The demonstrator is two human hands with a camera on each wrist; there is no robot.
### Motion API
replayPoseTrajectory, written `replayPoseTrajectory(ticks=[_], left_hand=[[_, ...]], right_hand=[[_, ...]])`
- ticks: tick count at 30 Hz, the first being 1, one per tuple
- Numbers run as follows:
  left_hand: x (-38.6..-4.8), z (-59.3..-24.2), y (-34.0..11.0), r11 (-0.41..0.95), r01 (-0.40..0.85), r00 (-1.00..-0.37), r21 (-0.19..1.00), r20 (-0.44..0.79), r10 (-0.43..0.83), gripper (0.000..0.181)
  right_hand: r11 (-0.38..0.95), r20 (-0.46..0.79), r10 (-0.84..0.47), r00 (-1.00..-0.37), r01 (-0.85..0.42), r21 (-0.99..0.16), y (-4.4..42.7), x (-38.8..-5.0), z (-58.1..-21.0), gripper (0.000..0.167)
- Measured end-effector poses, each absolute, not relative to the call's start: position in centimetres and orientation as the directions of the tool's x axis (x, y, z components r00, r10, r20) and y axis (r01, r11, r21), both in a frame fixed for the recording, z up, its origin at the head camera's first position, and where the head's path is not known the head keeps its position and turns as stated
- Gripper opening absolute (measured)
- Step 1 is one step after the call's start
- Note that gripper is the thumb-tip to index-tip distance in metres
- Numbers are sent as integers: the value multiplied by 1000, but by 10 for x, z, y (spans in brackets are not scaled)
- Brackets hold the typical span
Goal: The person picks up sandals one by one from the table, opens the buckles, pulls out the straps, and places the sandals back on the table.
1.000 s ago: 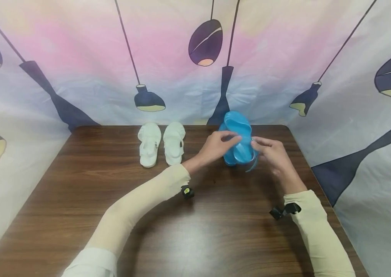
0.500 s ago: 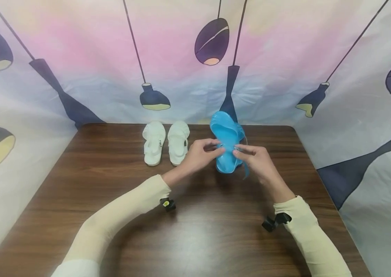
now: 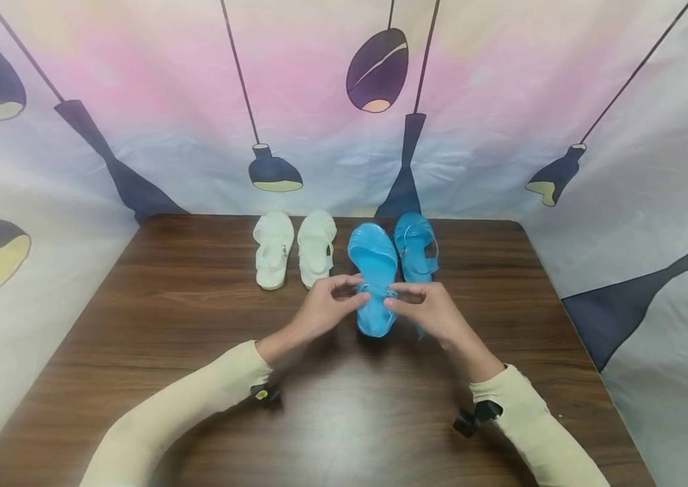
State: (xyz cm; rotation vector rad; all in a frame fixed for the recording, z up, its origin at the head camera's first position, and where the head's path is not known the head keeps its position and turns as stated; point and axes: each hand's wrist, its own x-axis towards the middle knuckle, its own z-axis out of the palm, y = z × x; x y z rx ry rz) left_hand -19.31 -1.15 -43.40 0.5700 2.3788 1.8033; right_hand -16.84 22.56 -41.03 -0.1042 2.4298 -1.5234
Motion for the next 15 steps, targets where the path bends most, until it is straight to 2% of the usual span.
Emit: replayPoseTrajectory(ticks=[15], left_hand=[[-158, -463, -36, 224, 135, -928, 965, 44, 370, 34]], right_hand=[[466, -166, -292, -942, 12, -885, 208, -144, -439, 50]])
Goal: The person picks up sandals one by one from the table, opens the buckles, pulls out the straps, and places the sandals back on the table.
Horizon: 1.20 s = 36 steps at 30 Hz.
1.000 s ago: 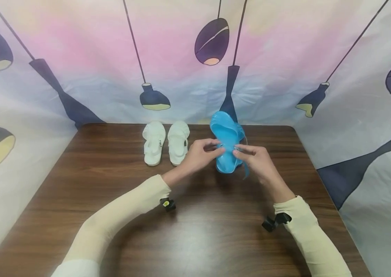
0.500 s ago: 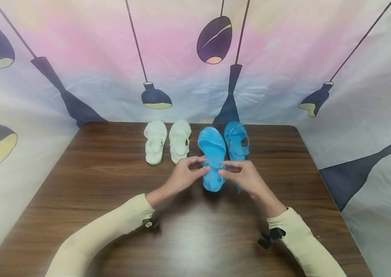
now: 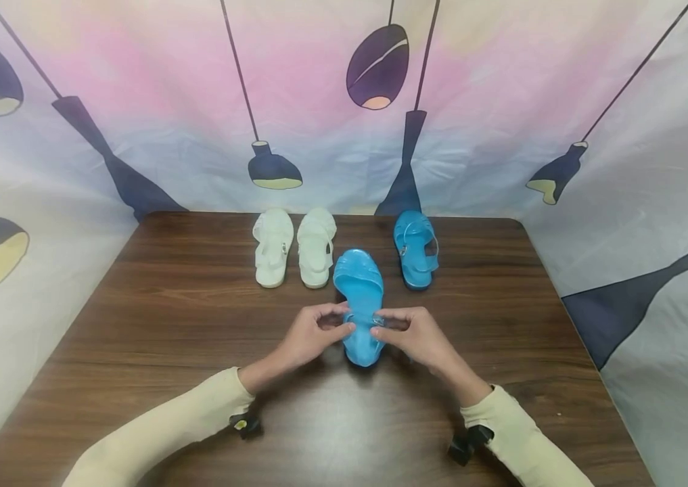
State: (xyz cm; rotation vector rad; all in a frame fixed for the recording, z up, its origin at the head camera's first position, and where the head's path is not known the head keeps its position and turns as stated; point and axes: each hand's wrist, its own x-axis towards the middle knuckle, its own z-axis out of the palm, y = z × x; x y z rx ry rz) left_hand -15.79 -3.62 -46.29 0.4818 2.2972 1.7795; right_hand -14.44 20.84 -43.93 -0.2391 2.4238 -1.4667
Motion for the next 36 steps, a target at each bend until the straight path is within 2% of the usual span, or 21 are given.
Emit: replayPoseTrajectory(ticks=[18, 28, 36], left_hand=[[-146, -480, -48, 192, 116, -910, 975, 27, 414, 33], [-148, -483, -57, 259, 99, -896, 961, -28, 444, 32], [-156, -480, -63, 331, 117, -869, 936, -66, 491, 31]], right_hand=[[458, -239, -306, -921, 78, -885, 199, -133, -460, 49], [429, -298, -329, -896, 139, -892, 197, -132, -467, 53], [404, -285, -360, -888, 127, -906, 198, -132, -471, 54]])
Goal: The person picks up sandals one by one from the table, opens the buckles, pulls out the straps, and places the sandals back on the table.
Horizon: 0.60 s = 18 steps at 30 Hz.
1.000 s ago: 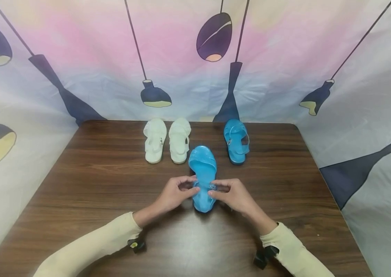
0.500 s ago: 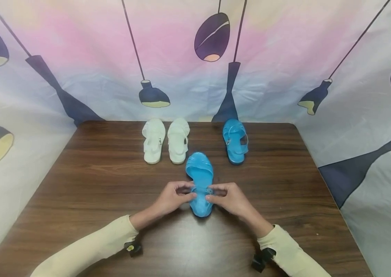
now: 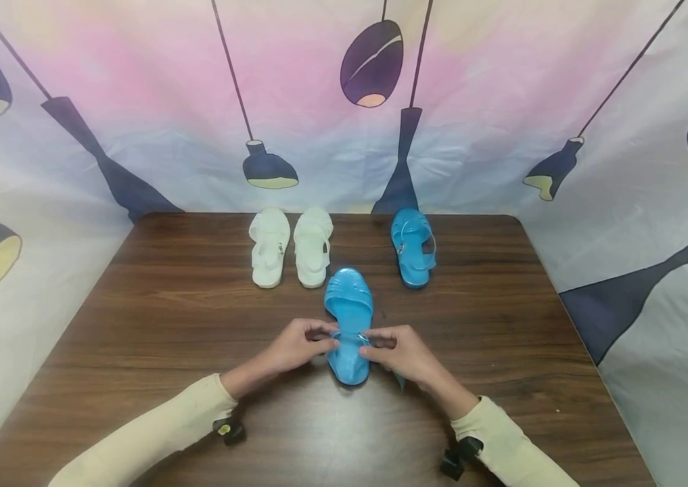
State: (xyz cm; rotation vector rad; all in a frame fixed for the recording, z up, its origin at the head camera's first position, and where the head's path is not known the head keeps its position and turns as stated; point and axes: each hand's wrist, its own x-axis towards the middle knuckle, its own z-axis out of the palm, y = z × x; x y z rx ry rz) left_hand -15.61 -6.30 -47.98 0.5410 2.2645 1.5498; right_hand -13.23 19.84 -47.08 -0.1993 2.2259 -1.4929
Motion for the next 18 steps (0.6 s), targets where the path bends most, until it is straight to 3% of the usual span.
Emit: replayPoseTrajectory(ticks=[4, 7, 12, 18], left_hand=[[-161, -474, -64, 464, 201, -883, 863, -46, 468, 30], [-166, -471, -61, 529, 339, -869, 778, 43, 493, 28], [-181, -466, -50, 483, 523, -750, 702, 110, 652, 29], [-198, -463, -37, 413, 559, -629, 719, 44, 776, 35]], right_hand=[[383, -278, -382, -881, 123, -916, 201, -131, -473, 54], [356, -282, -396, -874, 137, -924, 203, -131, -474, 56], [335, -286, -394, -873, 153, -930, 207, -132, -474, 56], [379, -318, -351, -881, 176, -908, 209, -133, -477, 49]])
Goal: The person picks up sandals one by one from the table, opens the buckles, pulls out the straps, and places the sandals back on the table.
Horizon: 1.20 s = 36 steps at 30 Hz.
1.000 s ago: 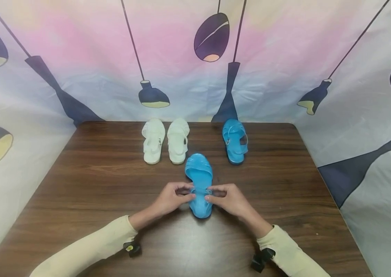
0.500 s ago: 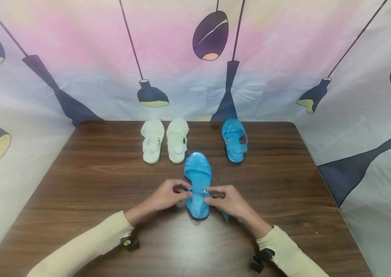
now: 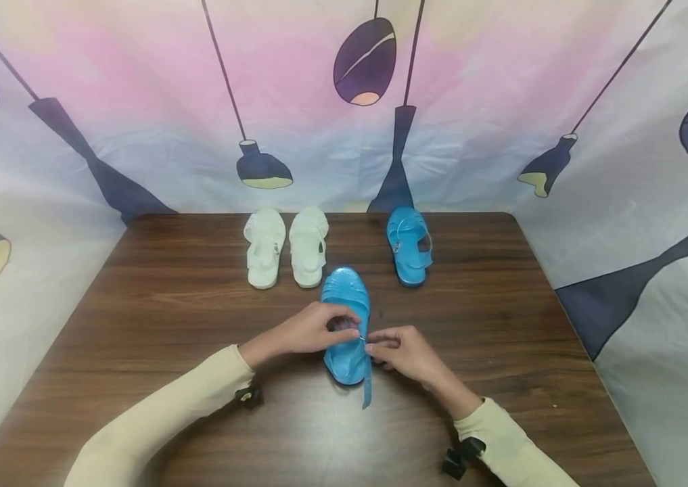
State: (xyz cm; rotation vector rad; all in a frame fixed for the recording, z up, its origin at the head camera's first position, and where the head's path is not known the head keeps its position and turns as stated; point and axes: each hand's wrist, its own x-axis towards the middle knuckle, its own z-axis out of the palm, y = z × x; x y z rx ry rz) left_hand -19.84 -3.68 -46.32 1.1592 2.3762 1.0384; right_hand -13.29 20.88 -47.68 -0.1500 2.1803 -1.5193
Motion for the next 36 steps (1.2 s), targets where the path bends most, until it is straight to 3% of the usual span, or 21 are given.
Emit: replayPoseTrajectory(ticks=[6, 14, 24, 36], left_hand=[[-210, -465, -33, 378, 488, -550, 787, -59, 833, 34], [-215, -468, -33, 361, 462, -513, 810, -88, 854, 31], [-211, -471, -32, 348, 520, -531, 780, -24, 847, 25], [-210, -476, -33, 321, 504, -541, 802, 4, 841, 22]], right_hand=[[422, -347, -323, -880, 194, -885, 208, -134, -477, 41], [412, -354, -320, -879, 208, -887, 204, -133, -473, 36], [436, -340, -320, -884, 181, -881, 205, -134, -475, 27], [466, -336, -337, -880, 154, -871, 204, -136, -476, 20]])
